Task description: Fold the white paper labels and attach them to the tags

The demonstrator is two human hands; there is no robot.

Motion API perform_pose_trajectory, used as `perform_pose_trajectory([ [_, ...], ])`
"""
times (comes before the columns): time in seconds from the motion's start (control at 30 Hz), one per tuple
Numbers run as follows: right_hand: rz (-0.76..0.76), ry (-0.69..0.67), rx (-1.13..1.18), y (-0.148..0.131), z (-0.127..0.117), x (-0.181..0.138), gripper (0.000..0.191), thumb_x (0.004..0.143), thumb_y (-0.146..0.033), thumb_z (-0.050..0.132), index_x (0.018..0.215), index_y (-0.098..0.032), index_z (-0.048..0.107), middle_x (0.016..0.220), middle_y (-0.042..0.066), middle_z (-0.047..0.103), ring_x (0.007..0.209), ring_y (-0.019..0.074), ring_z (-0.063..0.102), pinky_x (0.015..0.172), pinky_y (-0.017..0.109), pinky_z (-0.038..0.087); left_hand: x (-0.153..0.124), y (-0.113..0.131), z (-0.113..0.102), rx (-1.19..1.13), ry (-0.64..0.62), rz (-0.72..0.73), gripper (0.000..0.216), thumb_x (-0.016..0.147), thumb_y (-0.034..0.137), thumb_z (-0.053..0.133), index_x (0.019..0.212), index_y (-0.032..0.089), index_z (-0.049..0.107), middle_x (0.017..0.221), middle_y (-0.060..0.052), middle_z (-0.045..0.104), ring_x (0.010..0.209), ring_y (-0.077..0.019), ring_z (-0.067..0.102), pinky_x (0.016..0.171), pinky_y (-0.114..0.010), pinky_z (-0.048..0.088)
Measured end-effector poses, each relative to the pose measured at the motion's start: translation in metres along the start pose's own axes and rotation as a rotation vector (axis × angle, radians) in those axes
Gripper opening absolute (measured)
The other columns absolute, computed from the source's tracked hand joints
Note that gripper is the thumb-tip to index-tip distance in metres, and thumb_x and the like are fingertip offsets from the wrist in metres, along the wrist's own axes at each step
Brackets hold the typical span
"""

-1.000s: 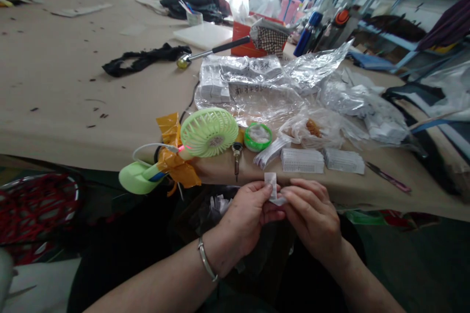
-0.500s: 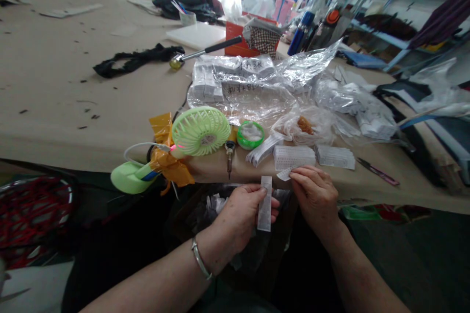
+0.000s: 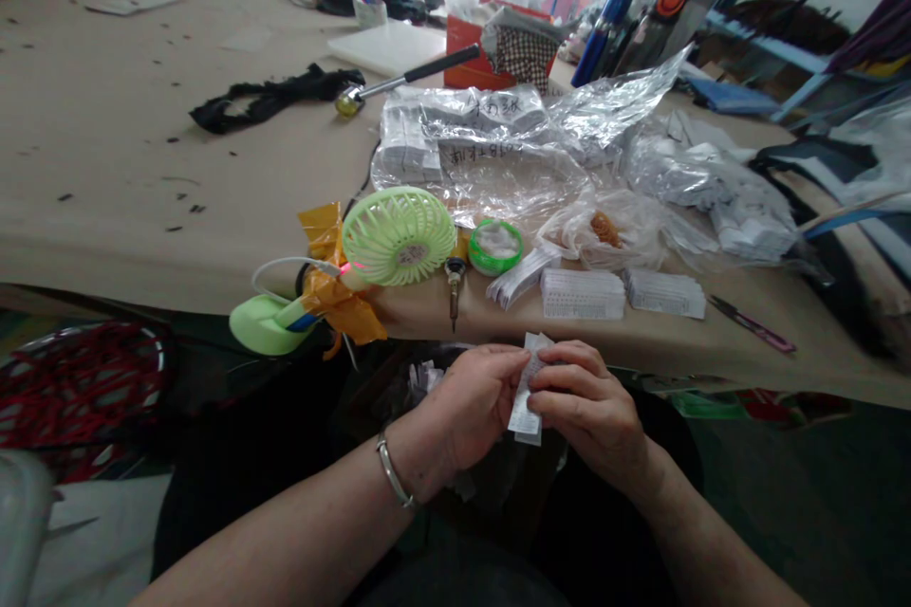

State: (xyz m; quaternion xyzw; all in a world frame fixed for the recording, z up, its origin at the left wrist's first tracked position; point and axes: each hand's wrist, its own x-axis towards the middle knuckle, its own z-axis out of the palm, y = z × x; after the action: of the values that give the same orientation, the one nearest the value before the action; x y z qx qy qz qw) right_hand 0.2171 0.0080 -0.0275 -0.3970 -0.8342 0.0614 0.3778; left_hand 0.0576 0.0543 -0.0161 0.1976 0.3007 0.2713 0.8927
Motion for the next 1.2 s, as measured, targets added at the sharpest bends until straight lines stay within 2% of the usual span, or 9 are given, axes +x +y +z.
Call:
perform_pose_trajectory([
  [0.27,-0.016,-0.022,-0.007,-0.006,0.001,0.0,0.017,0.086,-0.015,0.056,0.084,-0.026,0.07,0.085,0.001,0.072,0.102,0.0185,0.061,0.089,0.038,0.051,-0.001,-0.004,0.001,0.068,0.055,-0.012,0.012,0.067,0.017,0.069,0.074,0.008,0.067,0.061,-0.002,0.059,0.049,-0.0071,0.05,0.048,-0.019,0.036],
  [0.4,0.049,-0.001,-0.064,0.0,-0.009,-0.009,0.024,0.086,-0.014,0.057,0.104,-0.025,0.066,0.099,0.004,0.071,0.11,0.0217,0.058,0.09,0.041,0.052,-0.004,-0.002,0.004,0.106,0.114,-0.056,0.012,0.08,0.019,0.059,0.08,0.008,0.066,0.063,-0.006,0.064,0.049,-0.0099,0.056,0.051,-0.021,0.044],
  [0.5,0.191,0.172,-0.293,0.022,-0.031,-0.019,0.035,0.087,-0.016,0.053,0.121,-0.022,0.056,0.109,0.009,0.066,0.113,0.0252,0.056,0.093,0.047,0.049,-0.006,0.001,0.006,0.167,0.229,-0.124,0.015,0.086,0.022,0.054,0.084,0.01,0.063,0.068,-0.009,0.067,0.052,-0.0128,0.061,0.056,-0.026,0.05],
  [0.57,0.308,0.229,-0.528,0.04,-0.046,-0.027,0.04,0.089,-0.027,0.053,0.128,-0.017,0.051,0.115,0.015,0.061,0.115,0.0286,0.052,0.097,0.052,0.044,-0.007,0.002,0.007,0.191,0.261,-0.137,0.015,0.087,0.021,0.053,0.083,0.01,0.062,0.067,-0.008,0.068,0.051,-0.0128,0.062,0.055,-0.026,0.051],
  [0.7,0.432,0.056,-0.82,0.065,-0.062,-0.043,0.054,0.089,-0.045,0.049,0.13,-0.01,0.049,0.126,0.02,0.055,0.12,0.0343,0.046,0.097,0.054,0.04,-0.007,-0.001,0.008,0.186,0.28,-0.152,0.012,0.086,0.018,0.054,0.083,0.009,0.061,0.065,-0.007,0.067,0.053,-0.0131,0.063,0.056,-0.026,0.053],
  [0.8,0.418,-0.005,-0.84,0.068,-0.063,-0.051,0.044,0.09,-0.04,0.05,0.124,-0.012,0.055,0.123,0.016,0.059,0.116,0.032,0.05,0.096,0.05,0.041,-0.007,-0.004,0.007,0.188,0.283,-0.153,0.012,0.086,0.019,0.054,0.083,0.009,0.061,0.065,-0.008,0.068,0.054,-0.0133,0.063,0.056,-0.025,0.053],
  [1.0,0.318,0.139,-0.666,0.064,-0.069,-0.058,0.013,0.087,-0.022,0.057,0.096,-0.018,0.065,0.099,0.009,0.069,0.1,0.0232,0.061,0.09,0.04,0.047,-0.006,-0.004,0.005,0.195,0.306,-0.142,0.011,0.086,0.018,0.055,0.083,0.009,0.06,0.064,-0.008,0.068,0.052,-0.013,0.063,0.054,-0.025,0.053],
  [1.13,0.374,0.227,-0.582,0.066,-0.069,-0.059,0.01,0.088,-0.021,0.054,0.092,-0.02,0.064,0.095,0.008,0.069,0.096,0.0218,0.063,0.089,0.04,0.049,-0.005,-0.003,0.007,0.209,0.327,-0.148,0.011,0.086,0.017,0.054,0.082,0.008,0.06,0.064,-0.009,0.068,0.051,-0.0131,0.062,0.053,-0.024,0.052],
  [1.2,0.394,0.214,-0.593,0.067,-0.068,-0.056,0.01,0.088,-0.022,0.054,0.09,-0.02,0.063,0.096,0.008,0.068,0.095,0.0224,0.062,0.088,0.041,0.049,-0.006,-0.004,0.007,0.207,0.324,-0.154,0.012,0.087,0.017,0.054,0.083,0.008,0.06,0.064,-0.009,0.068,0.051,-0.0132,0.062,0.053,-0.024,0.052],
])
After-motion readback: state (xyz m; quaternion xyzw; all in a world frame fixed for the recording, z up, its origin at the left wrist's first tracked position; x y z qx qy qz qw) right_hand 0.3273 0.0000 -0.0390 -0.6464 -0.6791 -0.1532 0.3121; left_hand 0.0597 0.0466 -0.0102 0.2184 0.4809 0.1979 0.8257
